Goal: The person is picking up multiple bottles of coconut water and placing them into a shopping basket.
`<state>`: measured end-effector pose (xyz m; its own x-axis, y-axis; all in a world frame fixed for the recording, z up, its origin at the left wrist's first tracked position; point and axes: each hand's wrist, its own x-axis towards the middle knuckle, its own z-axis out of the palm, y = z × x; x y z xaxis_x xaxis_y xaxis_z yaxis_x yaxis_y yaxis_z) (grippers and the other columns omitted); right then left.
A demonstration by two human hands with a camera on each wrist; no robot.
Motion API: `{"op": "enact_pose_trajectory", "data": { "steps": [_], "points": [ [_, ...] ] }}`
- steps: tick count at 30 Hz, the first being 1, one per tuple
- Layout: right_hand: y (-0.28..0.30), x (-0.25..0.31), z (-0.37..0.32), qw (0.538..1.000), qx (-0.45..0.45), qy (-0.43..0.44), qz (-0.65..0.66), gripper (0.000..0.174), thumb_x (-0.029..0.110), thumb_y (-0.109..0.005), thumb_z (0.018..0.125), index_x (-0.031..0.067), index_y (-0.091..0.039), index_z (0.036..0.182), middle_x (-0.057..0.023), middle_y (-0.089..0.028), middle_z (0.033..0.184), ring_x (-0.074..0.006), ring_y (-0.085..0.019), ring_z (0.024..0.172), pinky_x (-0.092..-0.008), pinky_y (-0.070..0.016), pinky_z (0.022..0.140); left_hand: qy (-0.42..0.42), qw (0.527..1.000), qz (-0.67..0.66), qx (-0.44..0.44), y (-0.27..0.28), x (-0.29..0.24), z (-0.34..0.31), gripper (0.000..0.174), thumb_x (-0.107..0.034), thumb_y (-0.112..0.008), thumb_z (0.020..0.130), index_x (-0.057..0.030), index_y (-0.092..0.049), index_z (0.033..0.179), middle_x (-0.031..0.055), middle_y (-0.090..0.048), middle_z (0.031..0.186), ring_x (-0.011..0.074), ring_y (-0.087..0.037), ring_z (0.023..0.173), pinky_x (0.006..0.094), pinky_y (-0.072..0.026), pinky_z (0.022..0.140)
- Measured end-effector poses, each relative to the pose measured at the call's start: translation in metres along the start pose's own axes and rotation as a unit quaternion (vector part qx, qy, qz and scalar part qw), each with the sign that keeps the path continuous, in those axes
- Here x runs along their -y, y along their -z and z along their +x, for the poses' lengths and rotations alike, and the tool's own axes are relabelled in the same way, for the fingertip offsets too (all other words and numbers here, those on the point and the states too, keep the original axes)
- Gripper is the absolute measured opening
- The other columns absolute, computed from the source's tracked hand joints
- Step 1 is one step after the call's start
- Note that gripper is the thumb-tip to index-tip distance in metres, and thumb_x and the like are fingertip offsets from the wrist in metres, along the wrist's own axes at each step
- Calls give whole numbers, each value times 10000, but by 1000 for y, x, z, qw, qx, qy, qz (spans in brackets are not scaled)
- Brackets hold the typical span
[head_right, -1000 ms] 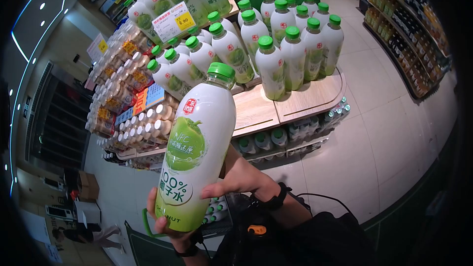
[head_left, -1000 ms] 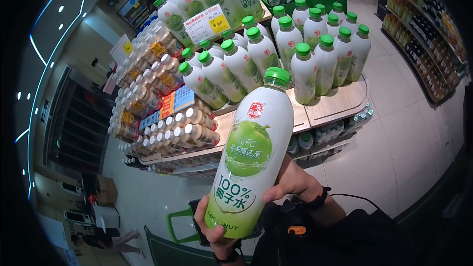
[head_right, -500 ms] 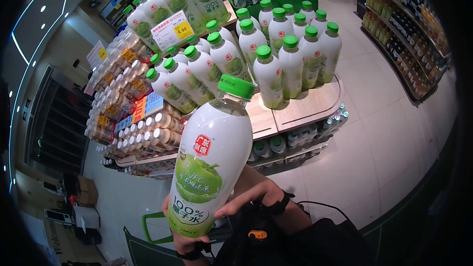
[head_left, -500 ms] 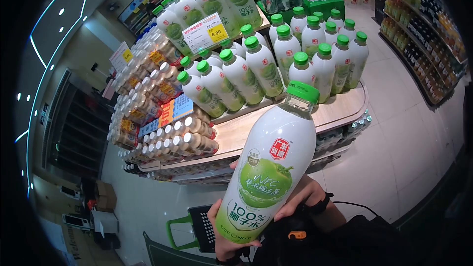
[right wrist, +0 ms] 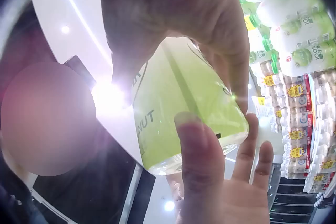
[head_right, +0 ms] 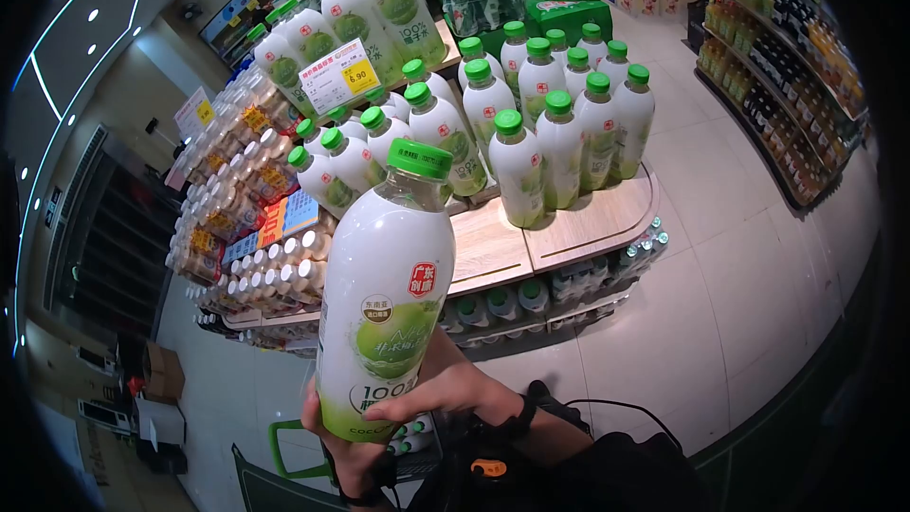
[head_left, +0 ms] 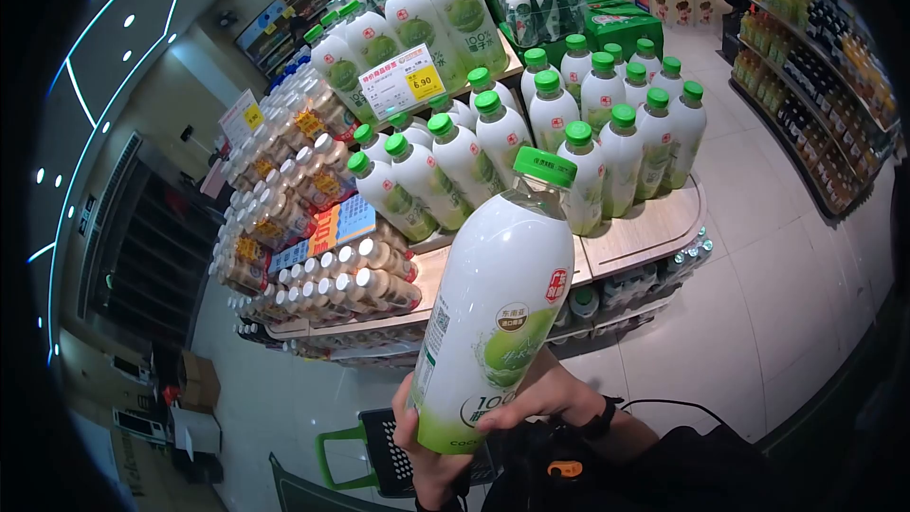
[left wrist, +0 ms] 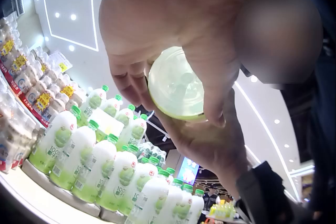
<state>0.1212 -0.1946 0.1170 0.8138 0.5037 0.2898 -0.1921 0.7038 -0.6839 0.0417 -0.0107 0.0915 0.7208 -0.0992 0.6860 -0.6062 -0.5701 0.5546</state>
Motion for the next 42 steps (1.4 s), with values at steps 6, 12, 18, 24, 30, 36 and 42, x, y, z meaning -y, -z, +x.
{"op": "enact_pose_trajectory", "data": {
  "steps": [6, 12, 18, 24, 30, 36, 42],
  "points": [
    [11, 4, -3, 983, 22, -25, -182, 849, 113, -910, 647, -12, -457, 1354, -123, -621, 1234, -212, -627, 1118, -339, -526, 941, 44, 995, 5, 88, 28, -9, 28, 1030, -587, -847, 650, -76, -398, 1423, 263, -524, 1335, 384, -564, 1163, 485, -478, 963],
    [18, -7, 6, 884, 40, 174, -431, 988, 234, -927, 646, 48, -372, 1441, -170, -595, 1300, -331, -628, 1161, -391, -529, 952, 21, 997, 77, 0, 32, -23, 46, 913, -699, -777, 672, -44, -533, 1260, 215, -592, 1129, 345, -590, 991, 434, -488, 834],
    [10, -2, 10, 854, 119, 180, -473, 920, 131, -843, 621, 153, -427, 1441, -145, -584, 1333, -360, -616, 1159, -412, -540, 937, -85, 980, 111, -142, 51, -45, 70, 943, -729, -818, 573, 14, -580, 1103, 69, -481, 860, 179, -432, 743, 315, -324, 642],
    [10, -6, 14, 835, 191, 104, -506, 922, 68, -805, 582, 182, -465, 1431, -101, -589, 1338, -338, -599, 1179, -412, -525, 954, 16, 979, 199, 33, 81, -73, 66, 552, -490, -824, 677, -56, -614, 944, 75, -558, 844, 234, -524, 751, 362, -409, 676],
    [5, -26, 23, 836, 215, 42, -504, 958, 81, -820, 575, 193, -445, 1450, -89, -570, 1367, -339, -572, 1216, -411, -503, 992, 18, 968, 247, -47, 86, -54, 48, 432, -403, -821, 599, -68, -569, 704, 46, -458, 619, 218, -437, 522, 333, -362, 528],
    [-12, -60, 36, 840, 278, -39, -464, 938, 113, -837, 610, 189, -433, 1453, -82, -532, 1420, -322, -533, 1275, -403, -462, 1054, 42, 969, 227, -85, 104, -39, 26, 336, -335, -758, 615, -78, -553, 683, 32, -463, 573, 218, -453, 479, 324, -366, 504],
    [-14, -99, 53, 833, 324, -136, -428, 909, 213, -851, 679, 114, -410, 1468, -146, -584, 1357, -344, -583, 1217, -402, -476, 1028, 115, 960, 241, -79, 130, -9, -10, 302, -297, -748, 610, -89, -533, 639, 31, -452, 526, 207, -438, 414, 318, -346, 453]
  ]
}}
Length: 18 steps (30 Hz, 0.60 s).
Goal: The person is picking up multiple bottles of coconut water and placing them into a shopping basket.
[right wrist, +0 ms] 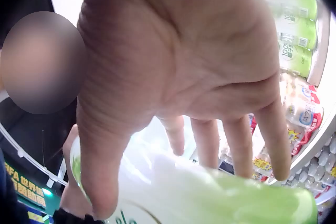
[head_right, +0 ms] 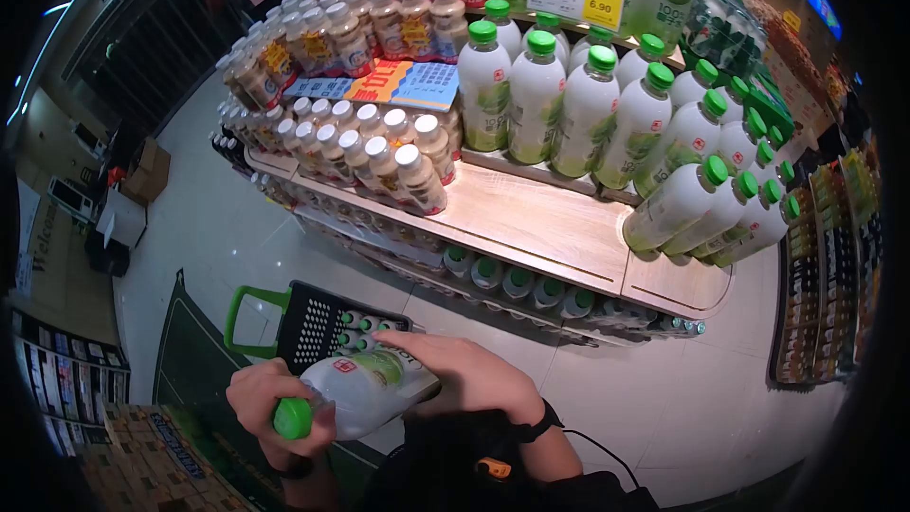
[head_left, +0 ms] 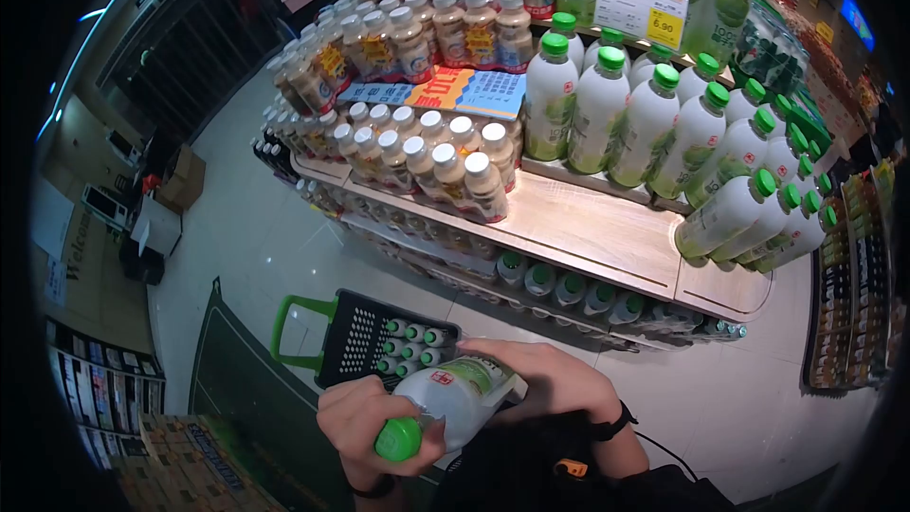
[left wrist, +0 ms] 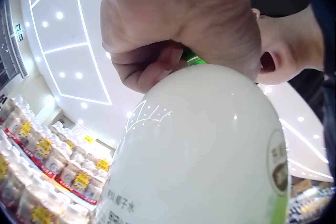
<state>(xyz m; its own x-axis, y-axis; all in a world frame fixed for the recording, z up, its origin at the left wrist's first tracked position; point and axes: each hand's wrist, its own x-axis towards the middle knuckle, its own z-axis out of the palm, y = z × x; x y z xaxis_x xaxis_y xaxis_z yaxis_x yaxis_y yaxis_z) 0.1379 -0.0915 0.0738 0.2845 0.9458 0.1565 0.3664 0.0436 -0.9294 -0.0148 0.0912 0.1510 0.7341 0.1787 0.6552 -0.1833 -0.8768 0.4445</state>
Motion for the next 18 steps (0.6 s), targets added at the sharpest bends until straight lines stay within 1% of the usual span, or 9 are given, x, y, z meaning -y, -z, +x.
{"op": "enact_pose_trajectory", "data": {
  "steps": [3, 7, 9, 11, 13, 15, 16, 17, 18],
  "points": [
    [0, -28, 12, 998, -19, -65, -12, 875, 270, -845, 720, 96, -417, 1464, -176, -635, 1294, -335, -615, 1193, -384, -494, 1000, 67, 997, 38, 10, -1, 34, -28, 292, -283, -748, 631, -88, -532, 639, 36, -459, 534, 208, -467, 430, 312, -345, 452],
    [8, -66, 20, 980, -82, -179, 9, 831, 220, -861, 740, 65, -432, 1435, -180, -659, 1258, -303, -626, 1204, -391, -481, 1035, 160, 985, 48, 51, -5, 91, -83, 270, -169, -791, 616, -81, -552, 703, 57, -506, 578, 232, -520, 463, 331, -410, 468],
    [7, -91, 26, 968, -113, -219, 49, 786, 197, -850, 764, 56, -441, 1419, -186, -663, 1246, -304, -632, 1191, -399, -488, 1029, 194, 976, 67, 67, -5, 118, -110, 281, -163, -824, 627, -93, -575, 737, 58, -538, 635, 249, -568, 523, 352, -450, 483],
    [3, -120, 32, 950, -119, -287, 21, 775, 201, -842, 773, 65, -441, 1422, -192, -664, 1240, -295, -639, 1177, -394, -499, 1013, 236, 962, 95, 98, -9, 149, -139, 284, -163, -828, 641, -91, -582, 763, 71, -564, 672, 262, -596, 564, 360, -471, 504],
    [-5, -158, 33, 945, -98, -313, 16, 750, 222, -830, 790, 72, -448, 1417, -191, -669, 1227, -292, -652, 1153, -393, -515, 981, 280, 950, 93, 103, -13, 177, -167, 287, -168, -830, 662, -83, -584, 783, 86, -588, 715, 280, -619, 619, 371, -488, 535],
    [-18, -197, 26, 912, -47, -406, -46, 727, 247, -817, 805, 70, -456, 1410, -195, -671, 1215, -295, -664, 1125, -404, -523, 957, 331, 930, 114, 115, -20, 203, -195, 293, -173, -825, 682, -72, -582, 809, 92, -591, 728, 295, -624, 644, 383, -494, 556],
    [-27, -219, 21, 906, -18, -419, -52, 707, 283, -800, 828, 73, -458, 1410, -193, -670, 1218, -287, -673, 1097, -404, -529, 934, 351, 923, 109, 117, -24, 218, -210, 300, -177, -822, 698, -64, -575, 826, 99, -594, 743, 311, -626, 668, 391, -498, 576],
    [-36, -241, 10, 903, -4, -425, -56, 707, 283, -800, 828, 73, -458, 1410, -193, -670, 1218, -287, -673, 1097, -404, -529, 934, 365, 917, 106, 116, -29, 231, -224, 300, -177, -822, 698, -64, -575, 826, 99, -594, 743, 311, -626, 668, 391, -498, 576],
    [-47, -263, -3, 882, 9, -471, -11, 707, 297, -791, 839, 78, -450, 1418, -189, -667, 1221, -277, -668, 1099, -403, -529, 930, 389, 907, 107, 123, -34, 245, -237, 313, -171, -825, 697, -59, -567, 836, 112, -591, 740, 323, -624, 667, 393, -498, 582]
  ]
}}
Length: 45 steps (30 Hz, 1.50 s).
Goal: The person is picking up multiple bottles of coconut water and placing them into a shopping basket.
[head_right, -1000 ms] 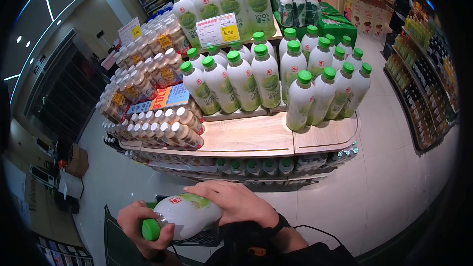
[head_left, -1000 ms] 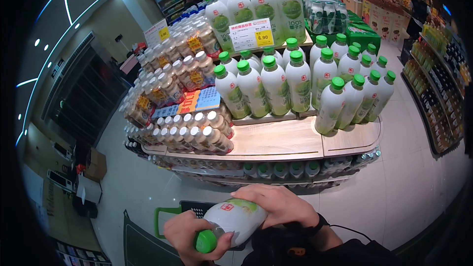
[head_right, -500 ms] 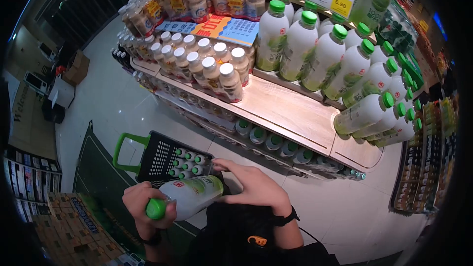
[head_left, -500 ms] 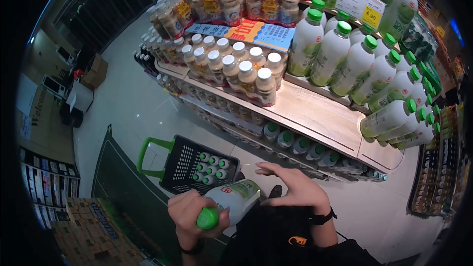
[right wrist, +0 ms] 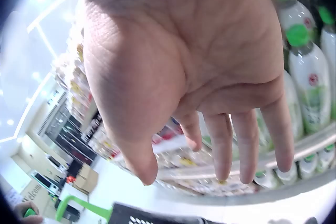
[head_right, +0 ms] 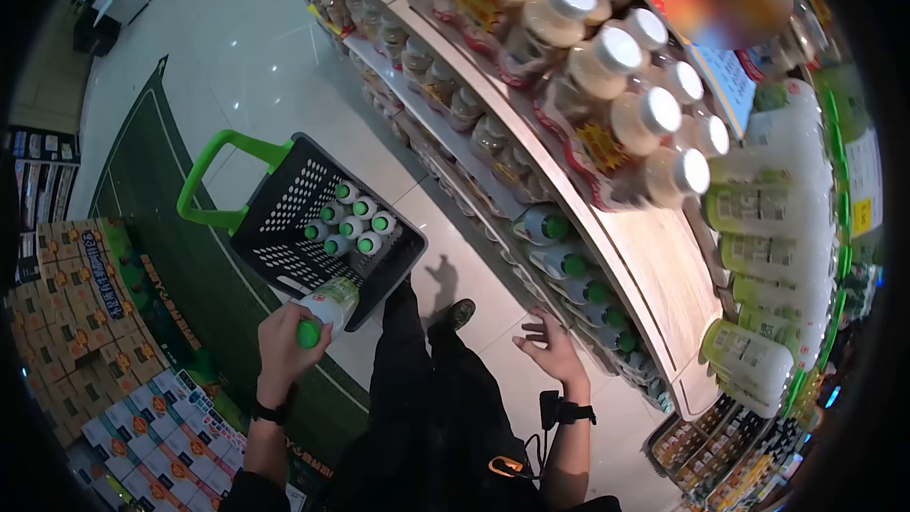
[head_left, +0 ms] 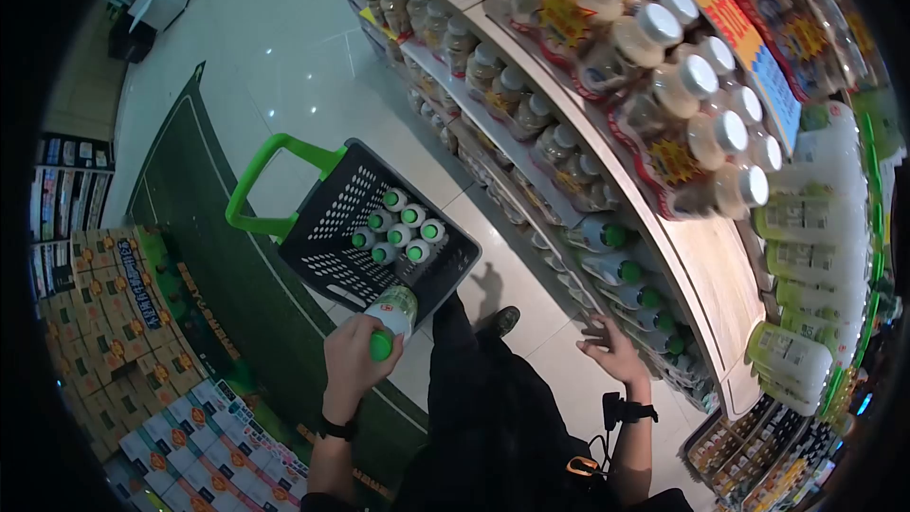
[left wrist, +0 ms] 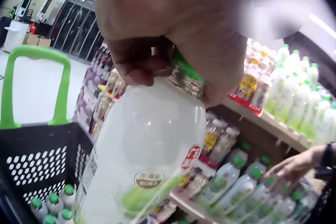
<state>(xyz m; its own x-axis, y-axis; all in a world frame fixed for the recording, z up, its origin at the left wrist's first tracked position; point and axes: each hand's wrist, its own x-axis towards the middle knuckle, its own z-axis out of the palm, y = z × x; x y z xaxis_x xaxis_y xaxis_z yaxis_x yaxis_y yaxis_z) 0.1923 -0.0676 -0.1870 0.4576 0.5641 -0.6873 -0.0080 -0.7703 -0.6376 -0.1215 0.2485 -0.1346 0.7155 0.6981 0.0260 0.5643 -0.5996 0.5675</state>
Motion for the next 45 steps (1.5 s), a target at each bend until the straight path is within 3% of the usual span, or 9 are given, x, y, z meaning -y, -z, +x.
{"op": "enact_pose_trajectory", "data": {
  "steps": [5, 7, 10, 16, 23, 25, 30, 37, 45],
  "points": [
    [-58, -83, 26, 951, 139, -276, 16, 676, 277, -683, 931, 127, -341, 1495, -136, -618, 1305, -258, -605, 1173, -421, -539, 904, 66, 997, -5, 32, -71, 95, 2, 348, -182, -822, 717, -53, -545, 882, 136, -598, 774, 348, -626, 695, 407, -502, 608],
    [-80, -138, 15, 930, 164, -316, 88, 654, 277, -655, 957, 142, -322, 1503, -114, -614, 1317, -266, -594, 1191, -460, -541, 908, 90, 993, 13, 70, -100, 125, -1, 364, -189, -810, 721, -49, -523, 896, 134, -598, 805, 344, -633, 746, 428, -505, 633],
    [-110, -148, 1, 897, 166, -401, 83, 639, 298, -649, 970, 109, -335, 1493, -124, -589, 1340, -271, -592, 1195, -456, -547, 923, 121, 987, 34, 99, -153, 181, -9, 381, -218, -793, 738, -53, -498, 913, 138, -600, 820, 362, -636, 761, 445, -510, 642],
    [-141, -164, 4, 894, 97, -424, 108, 543, 306, -634, 975, 111, -430, 1439, -120, -612, 1209, -224, -614, 1132, -435, -554, 900, 186, 966, 32, 175, -228, 248, -13, 378, -221, -765, 754, -62, -483, 950, 149, -610, 872, 386, -644, 775, 478, -518, 660],
    [-155, -167, 21, 895, 114, -416, 111, 478, 295, -636, 969, 138, -485, 1394, -92, -644, 1108, -195, -622, 1055, -422, -542, 888, 217, 949, 38, 225, -284, 301, -8, 432, -249, -755, 758, -93, -483, 1055, 157, -635, 940, 399, -661, 829, 508, -532, 702],
    [-158, -170, 24, 886, 111, -439, 98, 472, 300, -641, 965, 143, -498, 1386, -88, -649, 1087, -192, -618, 1060, -422, -538, 888, 264, 935, 42, 234, -301, 314, -5, 450, -267, -759, 760, -89, -492, 1075, 162, -653, 976, 403, -668, 857, 504, -543, 727],
    [-160, -180, 24, 881, 89, -454, 103, 470, 302, -647, 964, 146, -504, 1384, -81, -642, 1058, -182, -621, 1043, -410, -536, 872, 361, 909, 39, 202, -344, 340, 2, 466, -316, -761, 768, -54, -512, 1064, 219, -689, 902, 426, -675, 880, 514, -538, 774],
    [-168, -207, 27, 862, 83, -492, 85, 479, 290, -658, 954, 143, -504, 1383, -57, -637, 992, -162, -624, 980, -393, -536, 843, 462, 874, -2, 153, -402, 363, -2, 487, -376, -742, 778, -59, -503, 1058, 232, -680, 906, 435, -663, 916, 518, -509, 818],
    [-177, -218, 24, 859, 65, -500, 93, 499, 290, -682, 940, 120, -514, 1378, -68, -646, 950, -147, -622, 870, -321, -521, 730, 477, 868, -22, 133, -425, 377, -13, 551, -384, -772, 750, -57, -497, 1098, 236, -679, 971, 427, -657, 971, 494, -507, 860]
  ]
}}
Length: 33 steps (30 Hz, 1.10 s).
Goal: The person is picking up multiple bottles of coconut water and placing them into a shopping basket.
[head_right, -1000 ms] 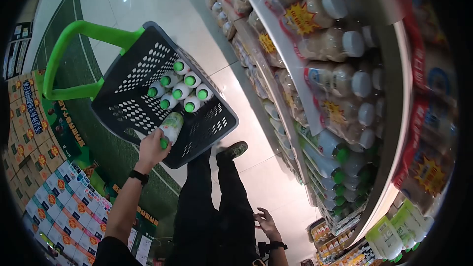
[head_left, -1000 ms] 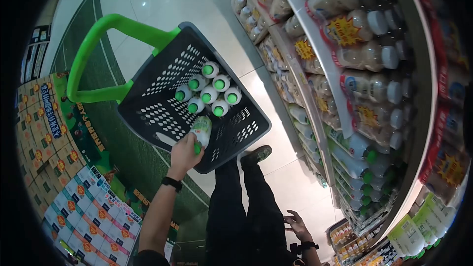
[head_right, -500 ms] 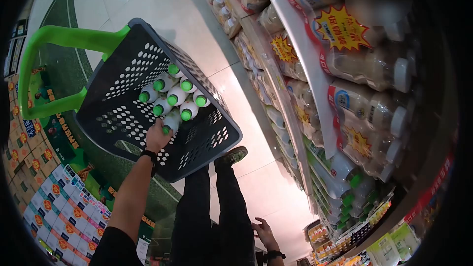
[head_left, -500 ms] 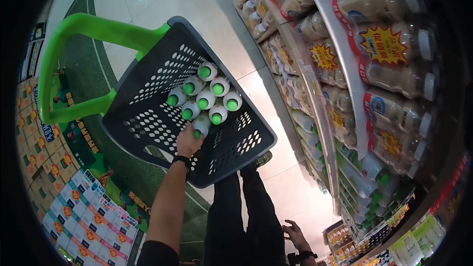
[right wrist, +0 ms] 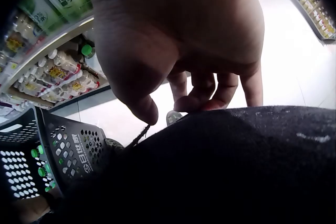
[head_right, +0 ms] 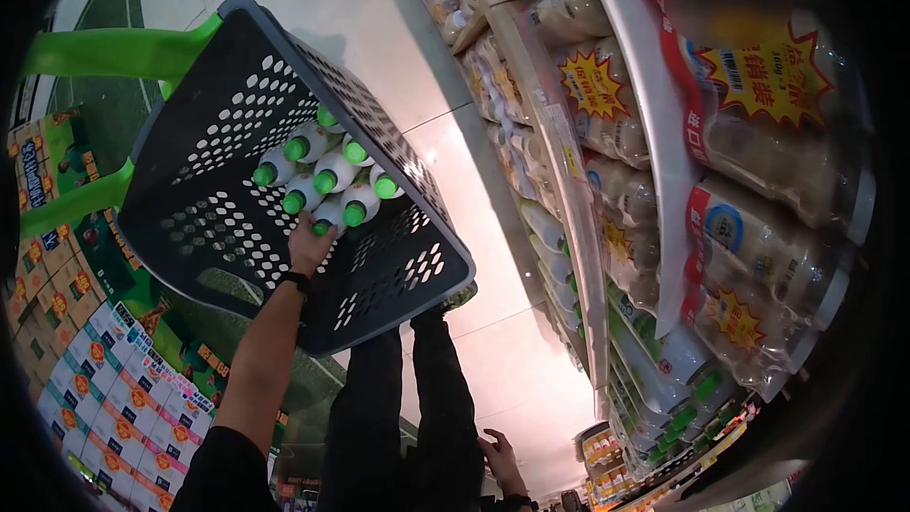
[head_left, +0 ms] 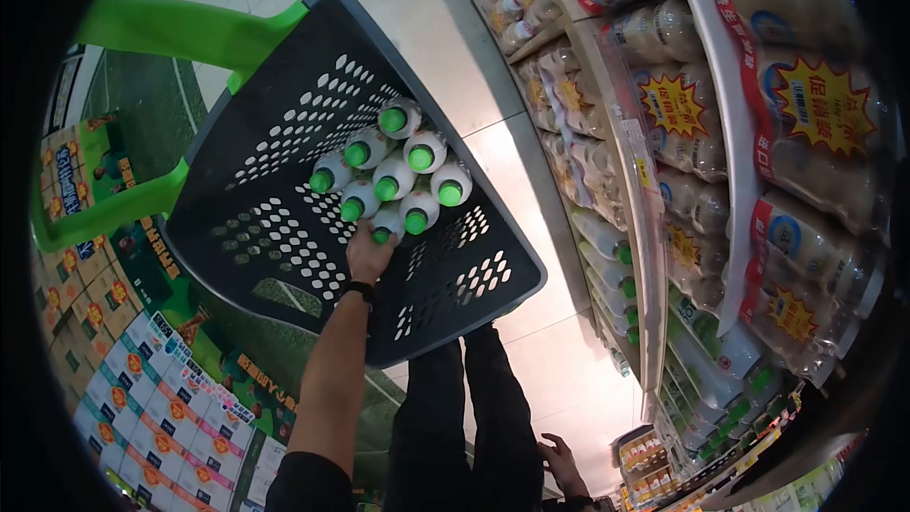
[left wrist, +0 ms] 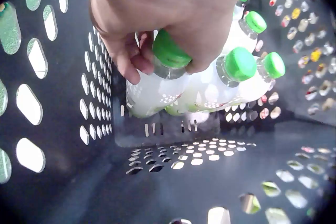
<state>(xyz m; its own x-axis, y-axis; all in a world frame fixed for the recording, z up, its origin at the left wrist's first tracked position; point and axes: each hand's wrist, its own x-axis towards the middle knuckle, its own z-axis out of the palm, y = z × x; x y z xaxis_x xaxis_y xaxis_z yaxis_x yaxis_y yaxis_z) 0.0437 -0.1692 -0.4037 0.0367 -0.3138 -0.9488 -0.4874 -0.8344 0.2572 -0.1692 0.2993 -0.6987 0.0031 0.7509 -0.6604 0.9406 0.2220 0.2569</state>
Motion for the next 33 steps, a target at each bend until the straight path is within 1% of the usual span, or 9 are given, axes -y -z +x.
{"op": "enact_pose_trajectory", "data": {
  "steps": [4, 8, 14, 18, 20, 22, 23, 28, 33],
  "points": [
    [-4, -3, 9, 998, 0, 9, -69, 504, 299, -689, 934, 110, -520, 1369, -61, -635, 917, -144, -617, 839, -310, -517, 712, 74, 994, -71, -33, -14, 17, -4, 758, -406, -824, 716, -9, -447, 1239, 230, -681, 1057, 417, -665, 1016, 465, -516, 915],
    [-8, -1, 5, 997, -2, -1, -78, 506, 307, -690, 931, 110, -522, 1365, -61, -632, 919, -147, -617, 853, -321, -521, 725, 241, 928, -275, 76, 2, -11, -15, 906, -370, -841, 750, 49, -343, 1379, 183, -672, 1064, 254, -717, 796, 372, -600, 668],
    [-10, -11, -2, 1000, 16, -17, 16, 491, 313, -680, 928, 158, -518, 1365, -35, -654, 1001, -156, -629, 959, -401, -491, 791, 238, 923, -290, 83, -7, -25, -30, 997, -301, -823, 779, 94, -197, 1446, 157, -669, 993, 198, -700, 714, 320, -578, 578],
    [-8, -14, -5, 999, 34, 2, 2, 499, 310, -671, 933, 156, -503, 1378, -42, -650, 1036, -169, -619, 997, -432, -498, 810, 202, 949, -237, 53, -21, -9, -52, 1083, -299, -771, 798, 166, -63, 1474, 274, -666, 1078, 333, -716, 802, 375, -581, 752],
    [-5, -12, -9, 999, 43, -2, -2, 530, 309, -665, 937, 153, -470, 1405, -48, -647, 1053, -181, -615, 1023, -460, -506, 838, 93, 994, 7, -53, -32, -10, -73, 1057, -349, -728, 812, 157, -78, 1474, 316, -664, 1081, 422, -692, 948, 423, -551, 877],
    [3, -12, -15, 998, 53, 18, 10, 570, 307, -679, 927, 127, -450, 1418, -76, -636, 1100, -202, -611, 1058, -470, -506, 871, 93, 992, 21, 77, 13, -45, -104, 1043, -390, -699, 824, 86, -74, 1510, 351, -646, 1104, 459, -648, 1052, 473, -524, 935],
    [7, -12, -18, 998, 60, 27, 18, 611, 305, -693, 918, 100, -431, 1430, -104, -625, 1147, -223, -607, 1093, -481, -505, 905, 87, 988, 63, 111, 30, -60, -120, 859, -402, -680, 837, -18, -297, 1504, 313, -651, 1155, 455, -646, 1053, 476, -518, 943],
    [41, -12, -44, 989, 88, 96, 62, 659, 280, -691, 916, 90, -372, 1460, -144, -597, 1258, -272, -563, 1233, -539, -481, 981, -33, 991, -49, 120, 68, -67, -186, 469, -390, -633, 874, -69, -659, 1216, 211, -708, 1072, 385, -665, 1041, 465, -525, 914],
    [70, -36, -61, 968, 134, 171, 125, 652, 258, -666, 927, 104, -336, 1468, -156, -588, 1299, -306, -554, 1246, -544, -488, 976, -84, 988, -100, 83, 102, -43, -263, 456, -400, -643, 877, -70, -657, 1190, 188, -729, 945, 362, -695, 944, 451, -545, 850]
  ]
}}
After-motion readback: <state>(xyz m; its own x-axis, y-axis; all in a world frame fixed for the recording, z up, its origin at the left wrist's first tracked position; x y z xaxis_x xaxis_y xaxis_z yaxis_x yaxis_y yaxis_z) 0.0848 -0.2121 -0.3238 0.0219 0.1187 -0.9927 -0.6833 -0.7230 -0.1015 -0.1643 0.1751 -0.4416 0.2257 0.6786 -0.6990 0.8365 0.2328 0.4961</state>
